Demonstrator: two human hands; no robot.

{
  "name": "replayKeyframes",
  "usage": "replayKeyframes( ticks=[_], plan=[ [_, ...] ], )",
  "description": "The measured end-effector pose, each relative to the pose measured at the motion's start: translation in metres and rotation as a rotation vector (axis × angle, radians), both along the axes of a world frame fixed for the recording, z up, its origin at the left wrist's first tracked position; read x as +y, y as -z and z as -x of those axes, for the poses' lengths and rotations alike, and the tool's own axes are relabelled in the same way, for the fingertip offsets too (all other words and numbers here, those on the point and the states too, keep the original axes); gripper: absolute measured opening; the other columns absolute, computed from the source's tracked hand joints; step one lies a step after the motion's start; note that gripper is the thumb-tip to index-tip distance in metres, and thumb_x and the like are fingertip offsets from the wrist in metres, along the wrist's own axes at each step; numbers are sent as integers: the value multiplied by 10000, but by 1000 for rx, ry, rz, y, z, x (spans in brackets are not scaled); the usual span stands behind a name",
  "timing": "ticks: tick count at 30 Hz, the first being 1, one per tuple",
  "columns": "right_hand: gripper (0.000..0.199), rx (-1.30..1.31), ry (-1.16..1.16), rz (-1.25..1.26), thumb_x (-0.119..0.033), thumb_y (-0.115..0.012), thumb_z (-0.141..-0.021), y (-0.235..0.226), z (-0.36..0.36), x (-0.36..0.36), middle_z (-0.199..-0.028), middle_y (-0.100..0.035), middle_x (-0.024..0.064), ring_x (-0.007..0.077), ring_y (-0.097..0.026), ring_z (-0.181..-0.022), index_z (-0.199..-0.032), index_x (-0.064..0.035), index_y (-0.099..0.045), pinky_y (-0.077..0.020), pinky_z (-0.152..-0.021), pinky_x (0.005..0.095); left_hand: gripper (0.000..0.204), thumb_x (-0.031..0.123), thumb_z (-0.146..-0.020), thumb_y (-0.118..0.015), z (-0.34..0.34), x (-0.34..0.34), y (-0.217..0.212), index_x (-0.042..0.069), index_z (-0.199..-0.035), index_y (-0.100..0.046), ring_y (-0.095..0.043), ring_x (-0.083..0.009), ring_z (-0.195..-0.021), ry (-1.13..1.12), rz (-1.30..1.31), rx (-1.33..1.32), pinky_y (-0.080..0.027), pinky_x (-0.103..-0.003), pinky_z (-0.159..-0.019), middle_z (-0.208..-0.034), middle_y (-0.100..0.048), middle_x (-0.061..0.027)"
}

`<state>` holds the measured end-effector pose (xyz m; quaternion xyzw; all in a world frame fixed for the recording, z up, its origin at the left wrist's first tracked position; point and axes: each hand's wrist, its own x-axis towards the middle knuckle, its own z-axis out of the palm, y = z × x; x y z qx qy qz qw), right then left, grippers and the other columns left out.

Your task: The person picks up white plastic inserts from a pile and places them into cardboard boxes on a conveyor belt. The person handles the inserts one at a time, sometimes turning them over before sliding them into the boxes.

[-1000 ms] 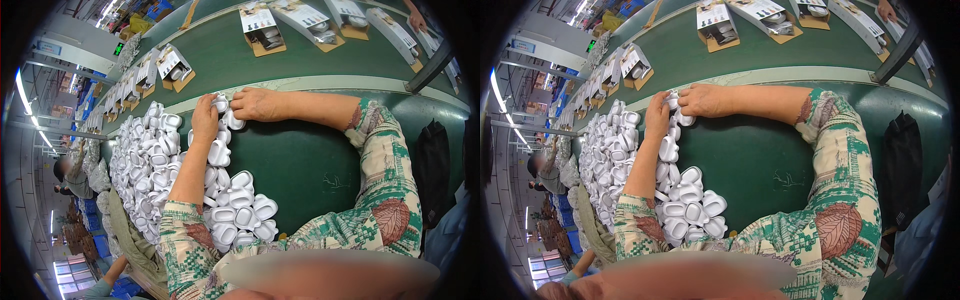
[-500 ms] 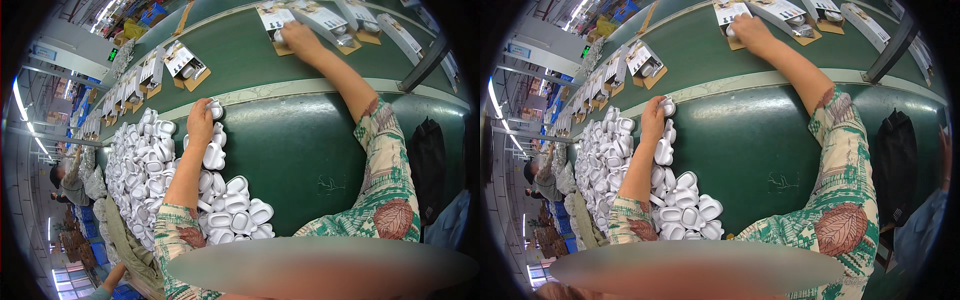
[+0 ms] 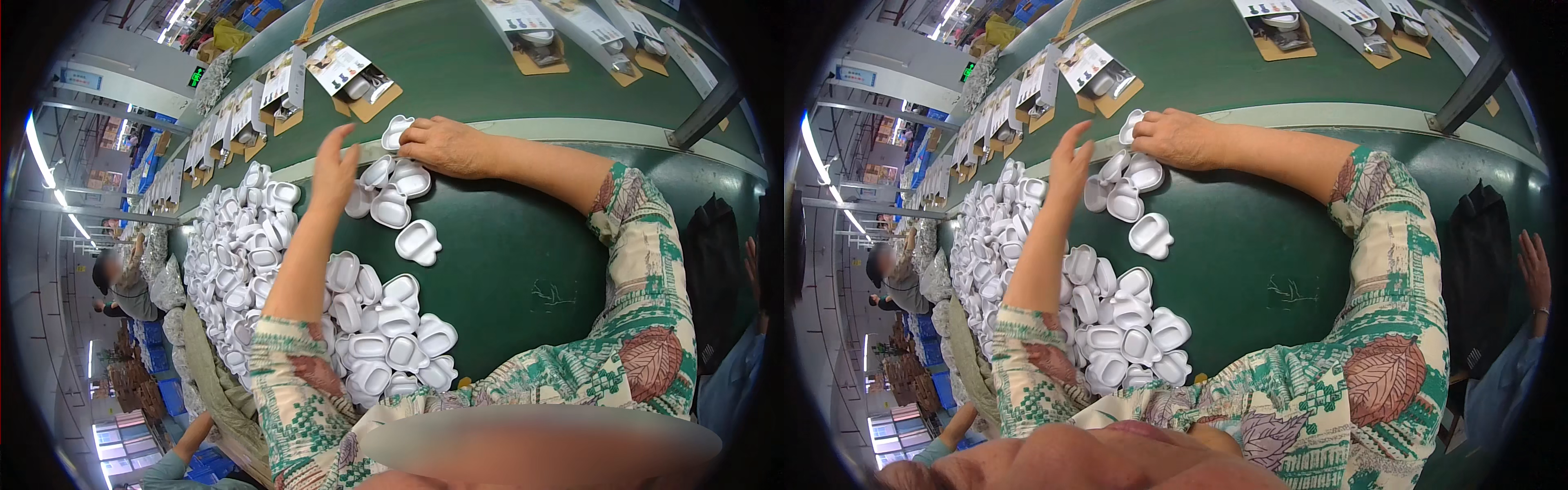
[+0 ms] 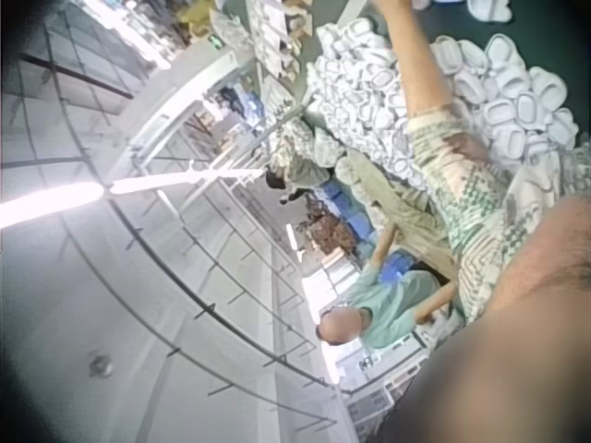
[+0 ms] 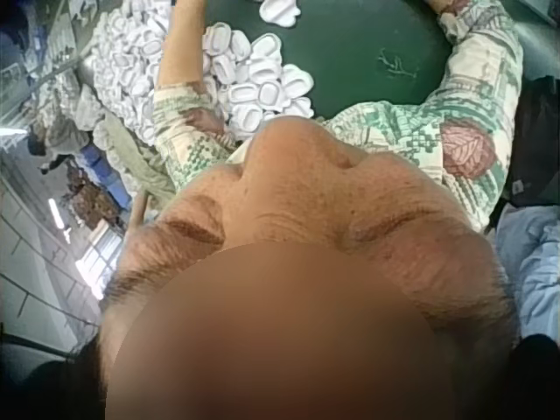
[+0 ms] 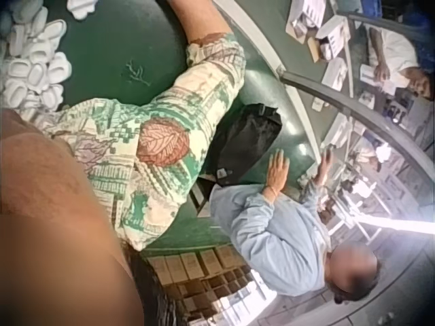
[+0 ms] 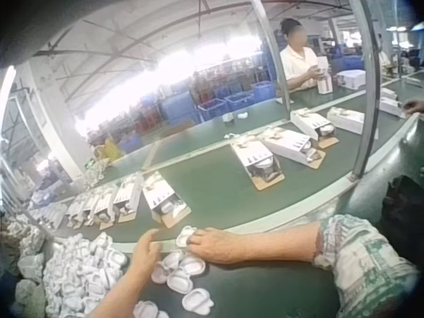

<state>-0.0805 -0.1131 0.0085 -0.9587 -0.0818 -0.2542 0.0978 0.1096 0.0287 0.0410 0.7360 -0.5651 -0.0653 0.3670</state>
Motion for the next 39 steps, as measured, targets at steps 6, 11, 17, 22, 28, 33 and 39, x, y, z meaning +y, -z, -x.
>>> replayKeyframes(
  ticks=[6,11,17,22,28,33,39],
  plan=[
    [140,-115,64,6,-109,-580,-810,4,-7,-9,-991,-563,85,251,-542,-941,-941,-60,-573,-449,-803,370,436,245,-813,-579,-80,67,-1,57,-1205,-539,-478,-375,-1182,-608,-351,-727,-397,-492,-966,-1259,-519,-174],
    [136,-94,243,125,-117,-521,-802,-2,-5,-23,-963,-572,89,254,-551,-968,-914,-52,-563,-457,-784,378,567,370,-840,-571,-72,64,8,9,-1266,-478,-493,-421,-1139,-522,-528,-363,-429,-460,-931,-1270,-493,-218],
    [88,-255,357,165,-92,-538,-772,-8,-6,-54,-910,-573,83,262,-549,-933,-853,-68,-564,-453,-732,380,569,302,-837,-591,-40,35,32,7,-1303,-450,-405,-383,-1255,-216,-281,-383,-331,-417,-1046,-1359,-418,-246],
    [122,-151,554,213,-128,-552,-787,-23,-8,-93,-926,-574,75,257,-541,-949,-892,-80,-593,-457,-731,379,538,202,-823,-619,4,11,21,56,-1313,-451,-425,-358,-1244,44,-79,-241,-360,-411,-1021,-1380,-409,-211],
    [151,-364,422,141,-139,-588,-767,-7,2,-96,-942,-568,91,271,-554,-915,-904,-75,-590,-473,-733,390,500,196,-838,-612,33,30,11,40,-1289,-465,-407,-374,-1251,137,-31,-415,-350,-438,-1012,-1376,-415,-198],
    [278,-4,-246,-106,-216,-715,-697,-18,17,8,-916,-551,106,302,-545,-907,-887,-63,-582,-468,-742,416,755,354,-768,-696,99,91,-8,109,-1393,-350,-172,-375,-1393,306,-426,-420,-205,-660,-1026,-1493,-215,-181],
    [237,84,-194,40,-211,-660,-748,-13,14,30,-987,-542,86,258,-520,-978,-910,-58,-577,-422,-851,374,754,320,-778,-687,102,99,8,102,-1405,-330,-145,-379,-1400,230,-463,-525,-227,-628,-1036,-1513,-153,-179]
  ],
)
